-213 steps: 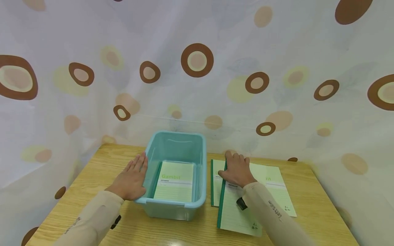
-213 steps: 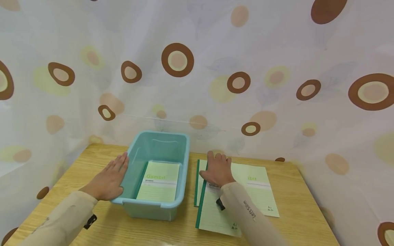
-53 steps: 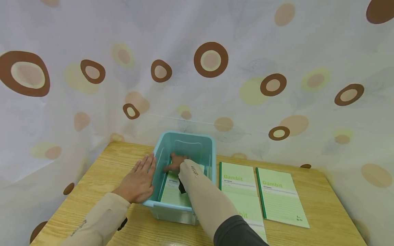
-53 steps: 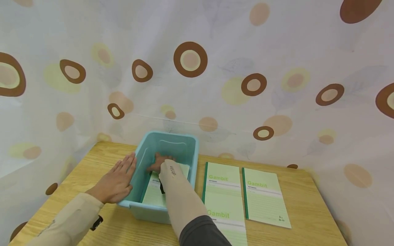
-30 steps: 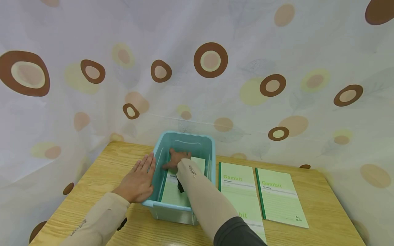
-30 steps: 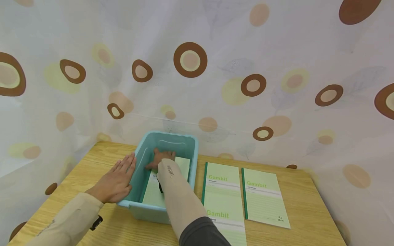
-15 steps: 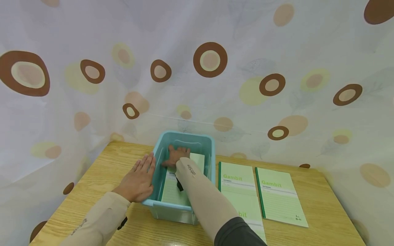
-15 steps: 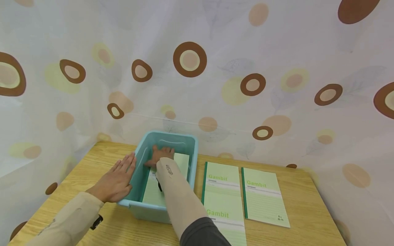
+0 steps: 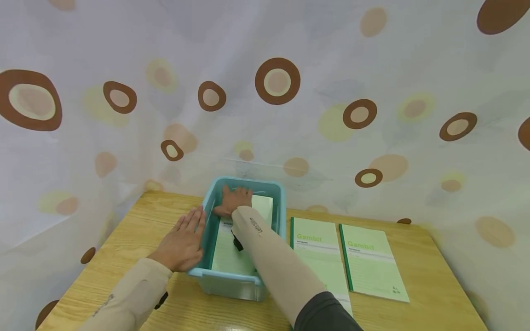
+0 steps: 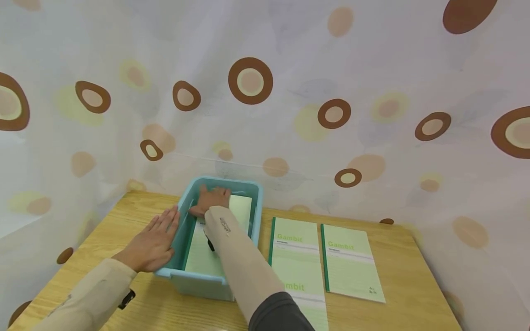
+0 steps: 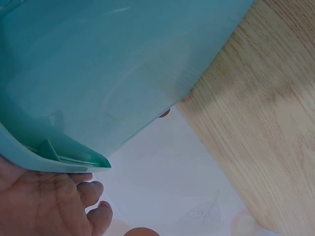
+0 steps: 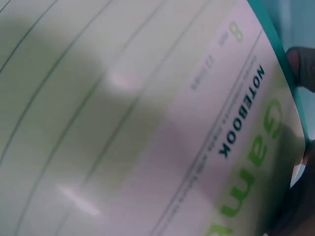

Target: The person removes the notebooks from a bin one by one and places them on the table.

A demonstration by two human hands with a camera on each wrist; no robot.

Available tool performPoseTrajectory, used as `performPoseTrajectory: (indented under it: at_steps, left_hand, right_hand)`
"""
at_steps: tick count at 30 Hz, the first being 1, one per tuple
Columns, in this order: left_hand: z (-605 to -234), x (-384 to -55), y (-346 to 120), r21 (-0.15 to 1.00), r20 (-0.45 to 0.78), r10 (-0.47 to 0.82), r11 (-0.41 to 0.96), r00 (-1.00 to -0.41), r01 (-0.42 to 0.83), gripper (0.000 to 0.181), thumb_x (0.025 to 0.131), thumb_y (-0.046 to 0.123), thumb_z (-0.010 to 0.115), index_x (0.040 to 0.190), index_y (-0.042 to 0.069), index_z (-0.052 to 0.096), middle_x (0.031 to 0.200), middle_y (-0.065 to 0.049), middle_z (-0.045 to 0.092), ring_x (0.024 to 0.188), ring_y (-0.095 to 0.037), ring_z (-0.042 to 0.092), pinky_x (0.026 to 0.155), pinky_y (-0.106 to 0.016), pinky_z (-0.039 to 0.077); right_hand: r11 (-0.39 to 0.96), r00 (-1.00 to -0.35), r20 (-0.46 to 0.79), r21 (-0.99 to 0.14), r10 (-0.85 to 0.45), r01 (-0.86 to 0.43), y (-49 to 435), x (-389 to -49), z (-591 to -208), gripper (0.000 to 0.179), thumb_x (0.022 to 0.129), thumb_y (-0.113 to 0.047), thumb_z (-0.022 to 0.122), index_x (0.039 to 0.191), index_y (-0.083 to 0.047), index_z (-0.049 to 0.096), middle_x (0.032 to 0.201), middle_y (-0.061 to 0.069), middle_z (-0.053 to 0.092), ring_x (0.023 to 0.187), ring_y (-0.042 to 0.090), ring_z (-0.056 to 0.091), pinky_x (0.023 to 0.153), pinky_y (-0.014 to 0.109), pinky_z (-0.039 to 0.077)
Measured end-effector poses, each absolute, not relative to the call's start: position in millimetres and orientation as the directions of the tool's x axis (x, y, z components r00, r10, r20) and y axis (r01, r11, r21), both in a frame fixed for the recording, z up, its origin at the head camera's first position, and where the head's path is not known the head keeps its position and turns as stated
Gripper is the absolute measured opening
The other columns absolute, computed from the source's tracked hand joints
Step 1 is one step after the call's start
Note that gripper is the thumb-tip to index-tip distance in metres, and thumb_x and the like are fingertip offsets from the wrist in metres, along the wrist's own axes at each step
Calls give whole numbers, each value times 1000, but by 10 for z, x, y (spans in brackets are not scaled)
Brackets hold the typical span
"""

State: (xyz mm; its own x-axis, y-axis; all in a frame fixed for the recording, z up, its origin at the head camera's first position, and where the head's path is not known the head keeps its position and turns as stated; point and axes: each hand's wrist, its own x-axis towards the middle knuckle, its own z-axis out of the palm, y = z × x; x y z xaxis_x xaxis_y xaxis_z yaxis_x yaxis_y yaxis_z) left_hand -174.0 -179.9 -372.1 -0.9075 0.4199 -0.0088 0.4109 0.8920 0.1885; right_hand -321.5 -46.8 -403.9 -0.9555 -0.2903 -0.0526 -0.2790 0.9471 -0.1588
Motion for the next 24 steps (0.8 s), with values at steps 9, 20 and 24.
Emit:
performPoseTrajectory:
  at_steps: [9, 20, 24]
  left_hand:
    - [-3717, -1769, -1802, 197, -11, 410, 895, -912, 400, 68, 88, 12, 42, 144, -18, 20, 154, -33, 12, 142, -48, 14, 113, -58, 14]
    - [-3711, -1749, -1794, 195, -7, 400, 899, -916, 391, 67, 87, 10, 39, 145, -18, 21, 154, -32, 13, 142, -47, 14, 113, -57, 15]
    - [-3716, -1728, -1779, 205, -14, 406, 896, -914, 394, 67, 87, 11, 40, 145, -18, 20, 154, -33, 12, 142, -48, 14, 113, -58, 15]
  right_hand:
    - [954, -955, 84, -76, -285, -291, -400, -3288, -3405, 61, 83, -52, 54, 135, -23, 43, 116, 12, 58, 104, 29, 50, 92, 47, 35]
    - [926, -953, 201, -258, -226, -274, 91, -3049, -2247, 57, 81, -46, 54, 129, -17, 41, 103, 11, 49, 100, 31, 42, 97, 52, 28]
    - [910, -946, 221, -290, -236, -295, 486, -2867, -2002, 53, 78, -42, 55, 121, -14, 40, 96, 11, 47, 93, 30, 41, 87, 48, 27]
